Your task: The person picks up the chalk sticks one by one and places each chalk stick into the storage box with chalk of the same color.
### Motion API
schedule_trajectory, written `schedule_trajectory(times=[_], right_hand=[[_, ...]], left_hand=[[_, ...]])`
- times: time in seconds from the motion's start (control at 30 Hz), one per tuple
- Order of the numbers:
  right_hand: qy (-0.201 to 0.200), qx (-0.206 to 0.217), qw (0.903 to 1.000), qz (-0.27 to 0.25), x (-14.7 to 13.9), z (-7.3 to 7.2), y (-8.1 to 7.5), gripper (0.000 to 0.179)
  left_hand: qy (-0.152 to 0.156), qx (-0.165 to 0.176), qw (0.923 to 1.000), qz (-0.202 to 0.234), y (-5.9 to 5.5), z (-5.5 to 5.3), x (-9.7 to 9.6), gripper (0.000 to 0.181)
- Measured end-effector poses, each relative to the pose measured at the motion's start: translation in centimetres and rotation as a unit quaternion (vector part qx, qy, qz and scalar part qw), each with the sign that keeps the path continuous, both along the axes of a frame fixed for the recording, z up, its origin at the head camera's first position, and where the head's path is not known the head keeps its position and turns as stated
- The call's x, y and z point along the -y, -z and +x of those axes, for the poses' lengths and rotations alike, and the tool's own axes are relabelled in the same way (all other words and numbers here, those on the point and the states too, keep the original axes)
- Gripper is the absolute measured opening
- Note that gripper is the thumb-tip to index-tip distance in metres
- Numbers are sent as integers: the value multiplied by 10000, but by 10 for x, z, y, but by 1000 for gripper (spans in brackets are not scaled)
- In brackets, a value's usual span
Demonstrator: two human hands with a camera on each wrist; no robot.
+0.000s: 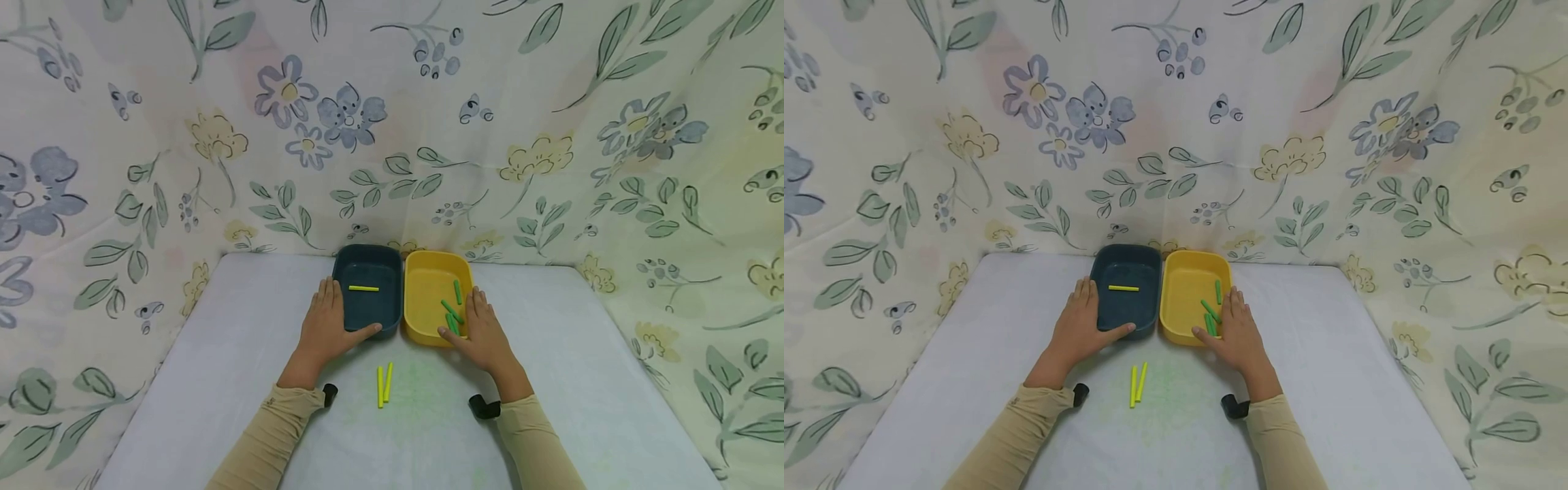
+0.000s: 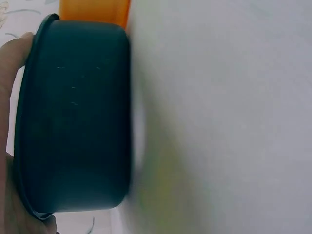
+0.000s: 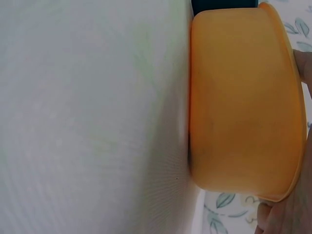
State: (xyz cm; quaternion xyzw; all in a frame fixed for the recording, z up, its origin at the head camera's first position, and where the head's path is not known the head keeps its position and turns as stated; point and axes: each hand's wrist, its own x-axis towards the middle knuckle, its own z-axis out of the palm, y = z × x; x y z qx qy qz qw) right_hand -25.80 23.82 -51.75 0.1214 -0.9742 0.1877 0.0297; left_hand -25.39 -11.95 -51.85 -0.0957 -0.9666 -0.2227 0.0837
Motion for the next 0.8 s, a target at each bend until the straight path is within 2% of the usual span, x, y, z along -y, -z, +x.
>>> schedule_trajectory(times=[0.2, 0.57, 0.67, 0.8], right_hand=[[-10, 82, 9999, 131, 1, 0, -4, 118], [-61, 222, 9991, 351, 3, 1, -14, 118], [-91, 135, 9993, 343, 5, 2, -19, 113], [-224, -189, 9991, 301, 11, 6, -25, 100]], left_hand=[[35, -154, 9999, -15, 2, 1, 0, 135], [-5, -39, 9999, -148, 3, 2, 0, 133], [-16, -2, 9999, -165, 2, 2, -1, 134], [-32, -7, 9997, -237, 3, 1, -1, 135]])
